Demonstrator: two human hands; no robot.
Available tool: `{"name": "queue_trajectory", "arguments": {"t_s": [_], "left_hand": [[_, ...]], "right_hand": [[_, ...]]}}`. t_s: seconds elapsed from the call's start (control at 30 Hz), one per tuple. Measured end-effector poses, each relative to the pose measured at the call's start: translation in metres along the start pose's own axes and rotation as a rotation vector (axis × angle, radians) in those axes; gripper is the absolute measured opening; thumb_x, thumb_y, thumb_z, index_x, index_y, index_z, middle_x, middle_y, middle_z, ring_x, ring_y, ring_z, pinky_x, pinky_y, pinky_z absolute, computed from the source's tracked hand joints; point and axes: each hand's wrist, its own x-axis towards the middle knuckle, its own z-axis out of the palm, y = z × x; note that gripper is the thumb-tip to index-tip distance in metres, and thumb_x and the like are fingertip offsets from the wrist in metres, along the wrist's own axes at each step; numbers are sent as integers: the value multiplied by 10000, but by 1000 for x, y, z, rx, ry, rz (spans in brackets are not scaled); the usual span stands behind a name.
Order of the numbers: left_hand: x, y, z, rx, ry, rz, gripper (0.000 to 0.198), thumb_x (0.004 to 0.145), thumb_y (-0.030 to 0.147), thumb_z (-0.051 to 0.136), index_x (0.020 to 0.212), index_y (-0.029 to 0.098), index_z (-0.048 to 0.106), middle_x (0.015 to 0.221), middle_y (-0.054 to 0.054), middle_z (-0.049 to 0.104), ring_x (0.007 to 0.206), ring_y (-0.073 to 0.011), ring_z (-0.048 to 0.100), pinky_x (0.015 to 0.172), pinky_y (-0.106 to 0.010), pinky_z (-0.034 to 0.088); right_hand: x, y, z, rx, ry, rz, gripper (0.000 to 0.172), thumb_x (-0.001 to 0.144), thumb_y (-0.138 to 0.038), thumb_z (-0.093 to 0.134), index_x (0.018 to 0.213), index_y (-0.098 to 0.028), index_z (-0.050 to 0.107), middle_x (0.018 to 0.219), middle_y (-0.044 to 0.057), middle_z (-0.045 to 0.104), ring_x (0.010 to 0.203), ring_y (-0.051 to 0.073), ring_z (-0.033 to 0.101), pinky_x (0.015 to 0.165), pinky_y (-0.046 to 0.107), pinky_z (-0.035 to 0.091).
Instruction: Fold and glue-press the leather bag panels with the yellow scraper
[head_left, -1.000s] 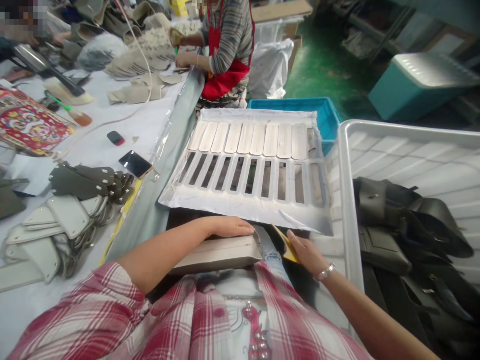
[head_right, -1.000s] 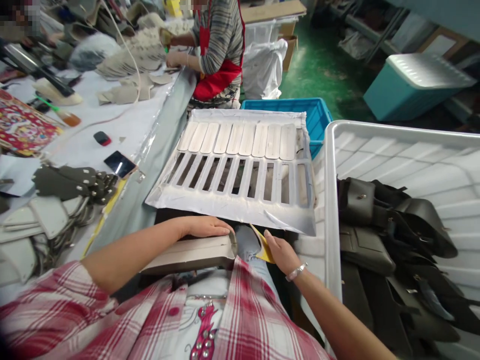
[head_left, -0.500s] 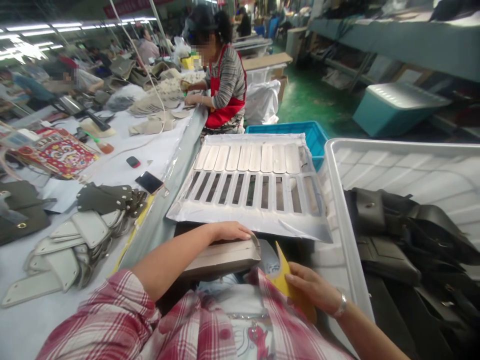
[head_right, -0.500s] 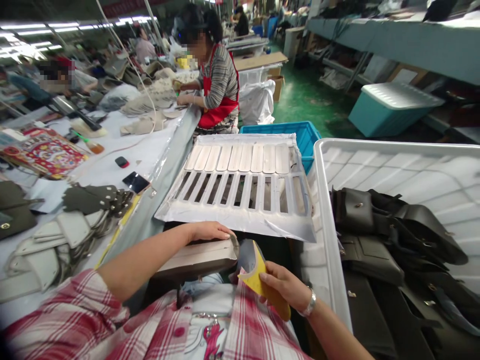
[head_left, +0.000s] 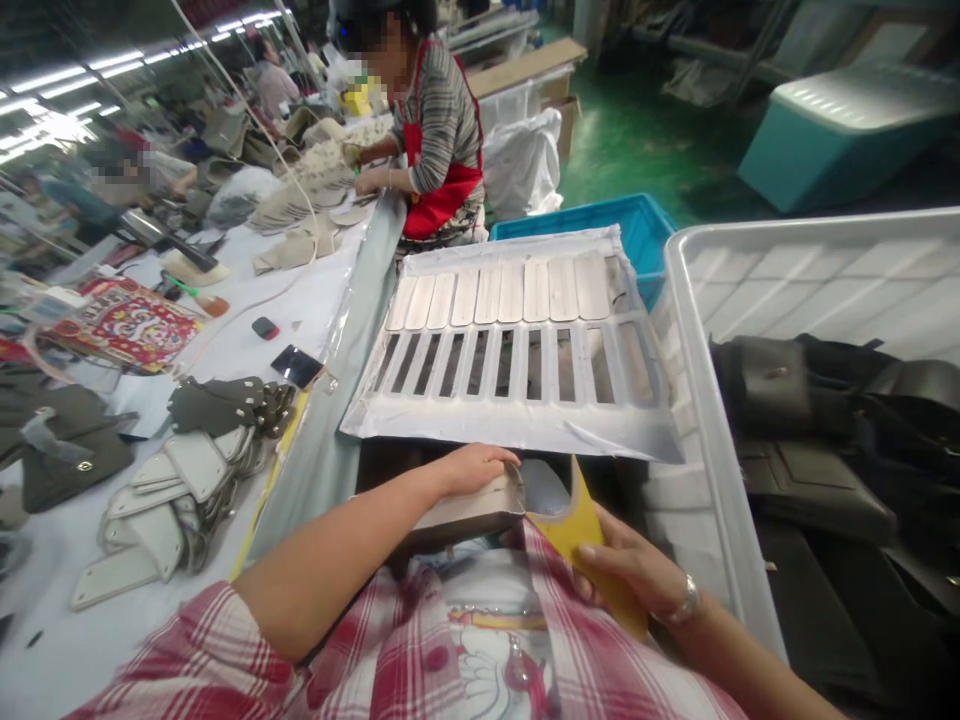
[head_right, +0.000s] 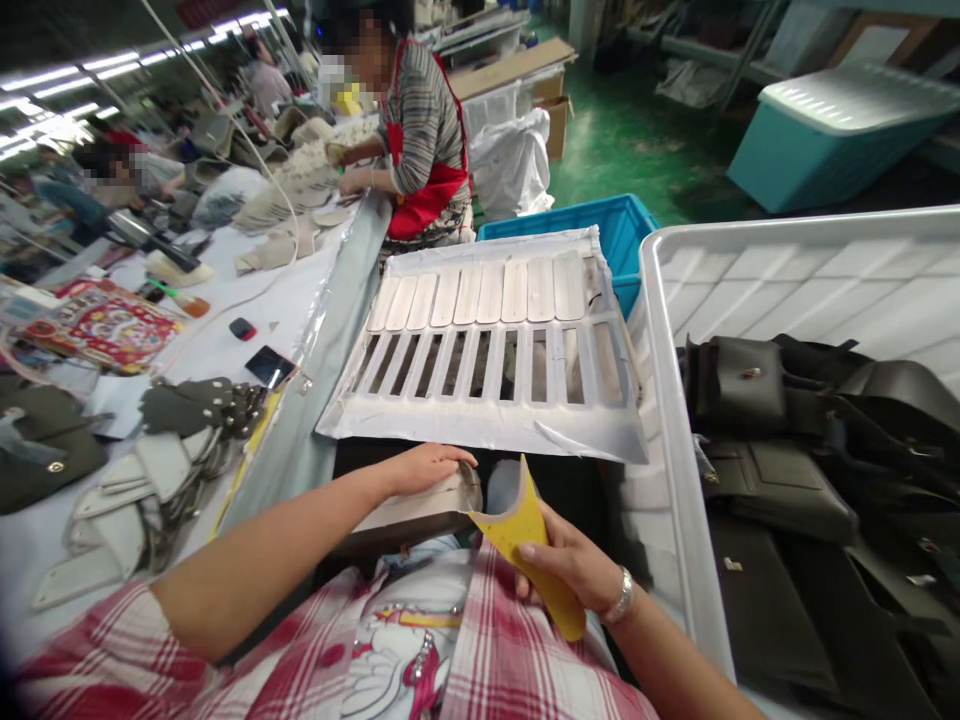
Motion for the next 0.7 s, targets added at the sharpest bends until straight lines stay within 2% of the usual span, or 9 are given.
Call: {"name": "queue_trajectory", "arguments": {"t_s": [0.17, 0.33, 0.43, 0.7], "left_hand": [[-5, -5, -7, -66, -103, 1, 460, 776, 157, 406, 1206, 176, 568, 1211, -33, 593, 1134, -185, 510, 1028, -304, 314], [-4, -15, -11, -155, -148, 6, 443, 784, 196, 452, 1214, 208, 560, 1150, -19, 622, 1088, -194, 533, 1006, -336, 328], [-3, -13, -10, -139, -157, -11, 431, 790, 195, 441, 1203, 206, 563, 1145, -21, 622, 1081, -193, 537, 999, -338, 337], [3, 5, 4, 75, -61, -42, 426, 788, 128, 367, 1171, 178, 547, 1203, -44, 584, 1104, -168, 521, 999, -302, 359]], "right_hand": [[6, -5, 9, 7, -5, -17, 426, 776, -326, 659, 1085, -194, 398, 739, 14, 615, 504, 125, 606, 428, 188, 447], [-15, 1, 3, -38, 120, -5, 419, 762, -340, 673, 1054, -182, 417, 697, 8, 603, 498, 110, 590, 423, 172, 432], [-23, 6, 1, -25, 148, 0, 430, 761, -357, 670, 1060, -182, 415, 674, 2, 599, 496, 107, 581, 427, 174, 430], [-8, 0, 8, -100, 163, -103, 424, 762, -398, 663, 1029, -185, 411, 677, -9, 596, 455, 89, 554, 389, 161, 400]]}}
